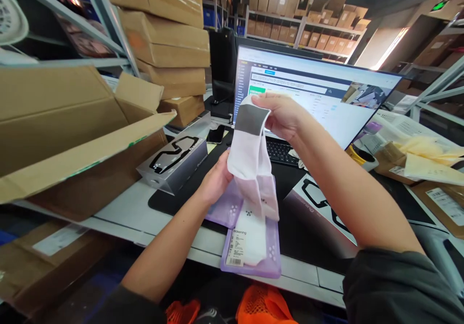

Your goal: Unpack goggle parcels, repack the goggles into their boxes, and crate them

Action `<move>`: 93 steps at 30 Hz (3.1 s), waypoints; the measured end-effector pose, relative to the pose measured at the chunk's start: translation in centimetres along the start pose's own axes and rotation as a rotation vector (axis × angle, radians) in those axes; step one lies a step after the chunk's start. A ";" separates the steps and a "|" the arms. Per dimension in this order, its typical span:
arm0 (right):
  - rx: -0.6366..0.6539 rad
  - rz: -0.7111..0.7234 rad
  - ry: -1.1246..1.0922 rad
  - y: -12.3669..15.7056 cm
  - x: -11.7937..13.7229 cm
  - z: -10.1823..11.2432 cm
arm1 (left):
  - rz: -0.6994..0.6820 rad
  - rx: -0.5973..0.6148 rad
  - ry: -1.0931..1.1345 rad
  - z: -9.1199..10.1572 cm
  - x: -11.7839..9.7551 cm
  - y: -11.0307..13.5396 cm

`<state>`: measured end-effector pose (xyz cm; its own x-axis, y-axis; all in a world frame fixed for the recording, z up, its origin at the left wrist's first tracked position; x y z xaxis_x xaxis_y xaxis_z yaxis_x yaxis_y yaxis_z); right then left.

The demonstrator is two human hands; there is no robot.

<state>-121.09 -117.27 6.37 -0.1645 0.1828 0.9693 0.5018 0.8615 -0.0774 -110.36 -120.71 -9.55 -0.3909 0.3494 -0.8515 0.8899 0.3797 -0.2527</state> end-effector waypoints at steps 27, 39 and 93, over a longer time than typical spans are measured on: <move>-0.032 0.123 0.196 2.3 0.7 4.7 | -0.107 0.159 -0.484 -1.9 -1.4 1.2; -0.097 0.240 0.388 2.8 0.5 6.7 | -0.116 0.033 -0.497 -1.8 -2.3 0.9; -0.161 0.832 1.110 21.9 3.6 -0.4 | -0.284 0.251 -0.710 -5.0 -2.7 2.4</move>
<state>-110.32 -97.97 8.25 0.9391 0.0765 0.3351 0.2220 0.6094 -0.7611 -108.35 -116.44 -5.56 -0.4426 -0.3918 -0.8066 0.8381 0.1393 -0.5275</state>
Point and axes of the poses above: each hand's wrist, its own y-axis away from the middle knuckle, its own z-axis out of the back of the hand, x = y × z, the point moved 10 cm from there along -y, towards the middle knuckle, and after that the axes turned 7 degrees about -y, right-handed, at the moved point
